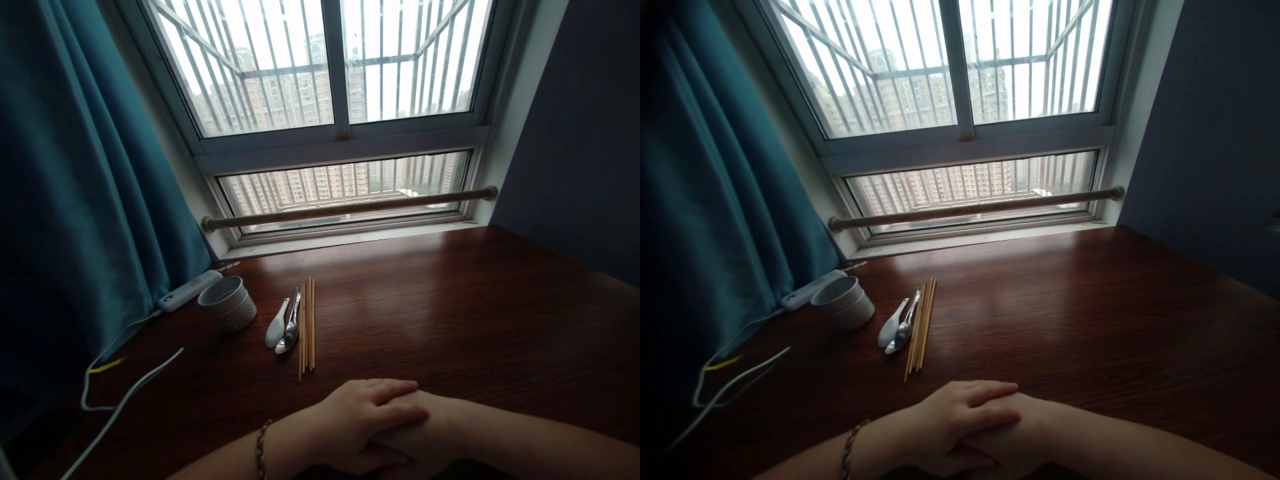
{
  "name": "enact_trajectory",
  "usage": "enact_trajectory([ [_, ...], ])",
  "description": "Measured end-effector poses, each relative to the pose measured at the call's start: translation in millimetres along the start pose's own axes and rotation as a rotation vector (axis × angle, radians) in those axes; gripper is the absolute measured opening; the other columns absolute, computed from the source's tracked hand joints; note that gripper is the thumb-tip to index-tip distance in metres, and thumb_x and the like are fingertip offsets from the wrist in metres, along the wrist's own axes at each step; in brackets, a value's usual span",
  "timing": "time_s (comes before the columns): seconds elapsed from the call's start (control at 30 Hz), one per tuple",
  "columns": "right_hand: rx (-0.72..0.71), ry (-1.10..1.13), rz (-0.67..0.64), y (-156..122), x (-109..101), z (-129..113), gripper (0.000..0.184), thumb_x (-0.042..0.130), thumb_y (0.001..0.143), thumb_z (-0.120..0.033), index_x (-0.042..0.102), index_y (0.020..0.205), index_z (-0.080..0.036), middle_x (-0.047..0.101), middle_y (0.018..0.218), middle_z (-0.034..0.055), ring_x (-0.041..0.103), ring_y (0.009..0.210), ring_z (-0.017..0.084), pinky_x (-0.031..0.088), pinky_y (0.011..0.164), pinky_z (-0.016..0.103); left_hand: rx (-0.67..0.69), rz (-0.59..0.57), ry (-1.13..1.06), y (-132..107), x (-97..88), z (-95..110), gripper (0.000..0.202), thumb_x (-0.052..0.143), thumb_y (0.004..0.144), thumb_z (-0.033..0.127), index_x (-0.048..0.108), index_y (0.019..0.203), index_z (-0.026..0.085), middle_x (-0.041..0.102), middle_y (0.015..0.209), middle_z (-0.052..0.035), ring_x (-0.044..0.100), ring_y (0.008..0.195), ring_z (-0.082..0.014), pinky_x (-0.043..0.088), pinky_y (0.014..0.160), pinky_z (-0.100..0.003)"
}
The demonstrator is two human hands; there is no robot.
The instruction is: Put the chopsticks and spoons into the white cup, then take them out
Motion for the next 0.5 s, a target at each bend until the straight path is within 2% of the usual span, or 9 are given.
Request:
enact_trajectory([
  [0.1, 0.013, 0.002, -0.068, 1, -3, -2, 0.047, 0.053, 0.079, -0.023, 0.05, 0.123, -0.007, 0.045, 0.131, 0.0121, 0.036, 0.126, 0.022, 0.027, 0.106, 0.029, -0.017, -0.009, 0.009, 0, 0.1, 2, 0.06, 0.051, 0.08, 0.045, 0.032, 0.133, 0.023, 0.034, 0.141, -0.0086, 0.043, 0.122, -0.0241, 0.038, 0.1, -0.032],
  [0.27, 0.103, 0.0, -0.162, 3, -15, -10, 0.049, 0.048, 0.084, -0.035, 0.049, 0.125, -0.008, 0.042, 0.133, 0.0122, 0.034, 0.126, 0.024, 0.025, 0.106, 0.031, -0.016, -0.012, 0.031, -1, -1.2, 3, 0.065, 0.05, 0.079, 0.052, 0.033, 0.132, 0.02, 0.035, 0.139, -0.0106, 0.044, 0.12, -0.0249, 0.037, 0.1, -0.033],
  [0.37, 0.128, 0.016, -0.168, 3, -18, -12, 0.051, 0.047, 0.085, -0.036, 0.045, 0.129, -0.011, 0.039, 0.136, 0.0111, 0.031, 0.128, 0.024, 0.022, 0.107, 0.032, 0.007, 0.015, 0.036, -1, -1.0, 2, 0.066, 0.049, 0.08, 0.053, 0.032, 0.133, 0.017, 0.037, 0.138, -0.0122, 0.041, 0.122, -0.0251, 0.034, 0.103, -0.033],
  [0.5, 0.128, 0.018, -0.127, 0, -11, -7, 0.049, 0.044, 0.085, -0.041, 0.048, 0.127, -0.016, 0.04, 0.136, 0.0081, 0.031, 0.128, 0.023, 0.023, 0.107, 0.032, 0.036, 0.052, 0.065, -1, 1.7, 0, 0.064, 0.048, 0.082, 0.048, 0.03, 0.132, 0.013, 0.039, 0.136, -0.0149, 0.041, 0.122, -0.0261, 0.033, 0.104, -0.035],
])
Point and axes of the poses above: each hand's wrist, its own y-axis towards the middle knuckle, its own x-axis out of the palm, z = x × y, the point moved 2 cm from there along y, towards the middle knuckle
